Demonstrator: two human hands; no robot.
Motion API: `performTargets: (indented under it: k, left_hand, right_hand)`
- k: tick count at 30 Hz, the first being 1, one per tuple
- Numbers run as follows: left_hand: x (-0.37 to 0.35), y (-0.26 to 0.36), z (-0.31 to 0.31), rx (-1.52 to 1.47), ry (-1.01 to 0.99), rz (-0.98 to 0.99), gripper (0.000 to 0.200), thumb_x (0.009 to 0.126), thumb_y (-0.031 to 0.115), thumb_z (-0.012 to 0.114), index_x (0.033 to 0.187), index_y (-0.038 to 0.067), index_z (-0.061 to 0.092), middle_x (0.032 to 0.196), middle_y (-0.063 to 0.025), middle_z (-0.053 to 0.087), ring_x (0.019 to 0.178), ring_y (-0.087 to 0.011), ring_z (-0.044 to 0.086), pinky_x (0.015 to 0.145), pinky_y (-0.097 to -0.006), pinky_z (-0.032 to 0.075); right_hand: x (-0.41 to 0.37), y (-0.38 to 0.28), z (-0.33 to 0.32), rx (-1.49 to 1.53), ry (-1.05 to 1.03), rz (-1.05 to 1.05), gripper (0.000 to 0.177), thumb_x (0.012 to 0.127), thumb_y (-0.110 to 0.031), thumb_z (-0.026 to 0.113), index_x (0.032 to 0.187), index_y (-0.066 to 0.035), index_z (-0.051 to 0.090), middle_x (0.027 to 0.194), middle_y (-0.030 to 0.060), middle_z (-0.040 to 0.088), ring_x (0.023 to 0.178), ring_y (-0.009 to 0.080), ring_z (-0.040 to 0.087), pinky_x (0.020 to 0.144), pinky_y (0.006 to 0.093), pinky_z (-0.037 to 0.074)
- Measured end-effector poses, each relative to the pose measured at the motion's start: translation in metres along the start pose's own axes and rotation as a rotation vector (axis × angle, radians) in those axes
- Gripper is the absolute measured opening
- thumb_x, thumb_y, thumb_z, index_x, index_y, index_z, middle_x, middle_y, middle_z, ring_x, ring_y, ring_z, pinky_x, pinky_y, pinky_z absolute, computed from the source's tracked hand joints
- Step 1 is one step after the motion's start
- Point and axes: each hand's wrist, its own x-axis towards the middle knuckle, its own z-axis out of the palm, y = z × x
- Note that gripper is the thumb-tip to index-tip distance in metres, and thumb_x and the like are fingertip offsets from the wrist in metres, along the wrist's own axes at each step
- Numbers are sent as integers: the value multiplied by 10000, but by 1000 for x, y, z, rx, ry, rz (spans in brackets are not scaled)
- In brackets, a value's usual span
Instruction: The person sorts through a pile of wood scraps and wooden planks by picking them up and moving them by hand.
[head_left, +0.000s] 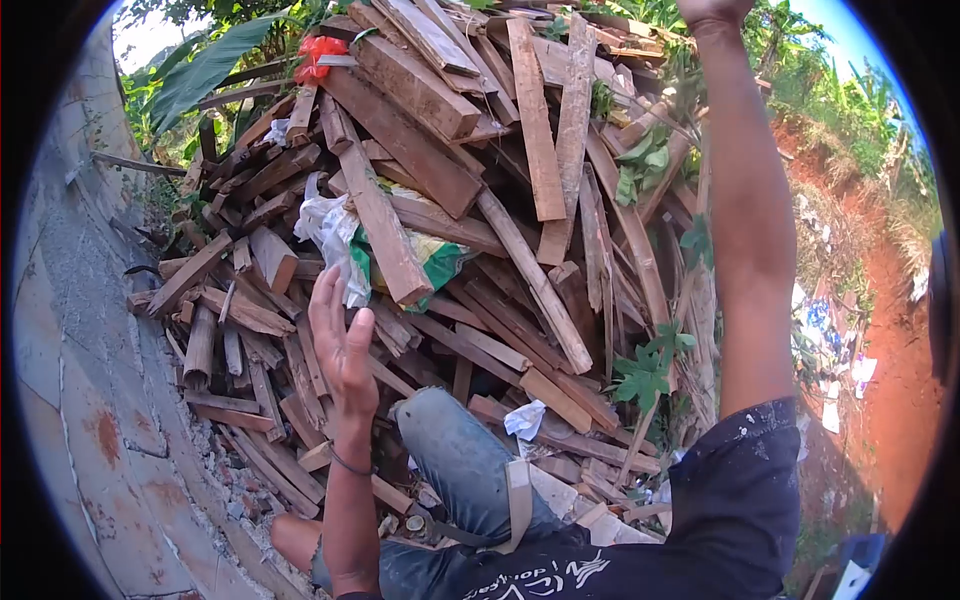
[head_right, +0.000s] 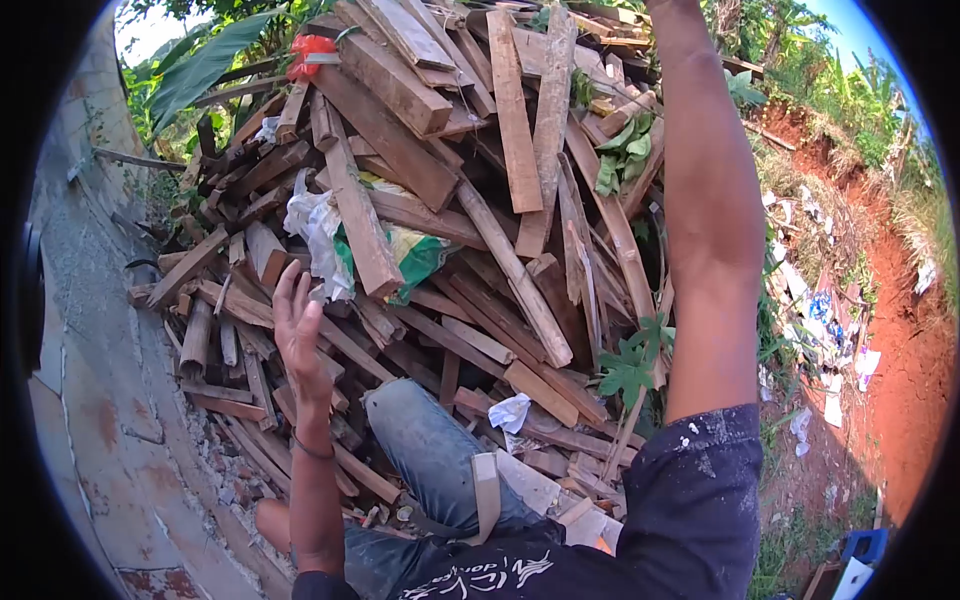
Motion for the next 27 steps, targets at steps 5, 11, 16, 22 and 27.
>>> performTargets:
  k: [5, 11, 16, 22, 27]
  left_hand:
    - [-50, -94, -166, 415, 94, -314, 352, 920, 122, 643, 1238, -17, 587, 1095, -67, 613, 941, -122, 605, 845, -233, 471]
    - [-122, -125, -374, 689, 165, -450, 361, 923, 82, 620, 1252, -55, 564, 1131, -142, 628, 954, -164, 635, 831, -270, 523]
    - [-134, -97, -371, 557, 303, -636, 394, 925, 115, 628, 1278, -39, 544, 1171, -136, 616, 982, -194, 644, 843, -286, 535]
    - [-132, -79, -333, 563, 284, -717, 425, 949, 186, 602, 1317, -8, 513, 1189, -140, 616, 1050, -233, 651, 864, -306, 528]
    - [-144, -68, -340, 564, 279, -731, 440, 956, 188, 570, 1338, -11, 478, 1214, -172, 612, 1074, -272, 646, 914, -331, 520]
  right_hand:
    - [-231, 21, -17, -1014, -871, 40, 600, 819, -338, 711, 1320, -76, 507, 1245, 121, 570, 1060, 238, 588, 979, 397, 451]
    - [-482, 68, -227, -1145, -911, 1223, 615, 804, -407, 751, 1263, -29, 597, 1186, 181, 655, 1063, 294, 642, 932, 382, 489]
    - [-645, 78, -403, -1639, -548, 1590, 506, 738, -320, 778, 1096, 15, 655, 1111, 231, 660, 1021, 375, 638, 890, 411, 510]
    - [-697, 78, -410, -1766, -945, 1566, 372, 712, -214, 770, 986, 13, 662, 1073, 244, 660, 1050, 392, 627, 895, 465, 518]
    - [-752, 127, -411, -1865, -1103, 1347, 322, 753, -158, 707, 1051, -44, 665, 1101, 186, 670, 1033, 331, 642, 875, 445, 529]
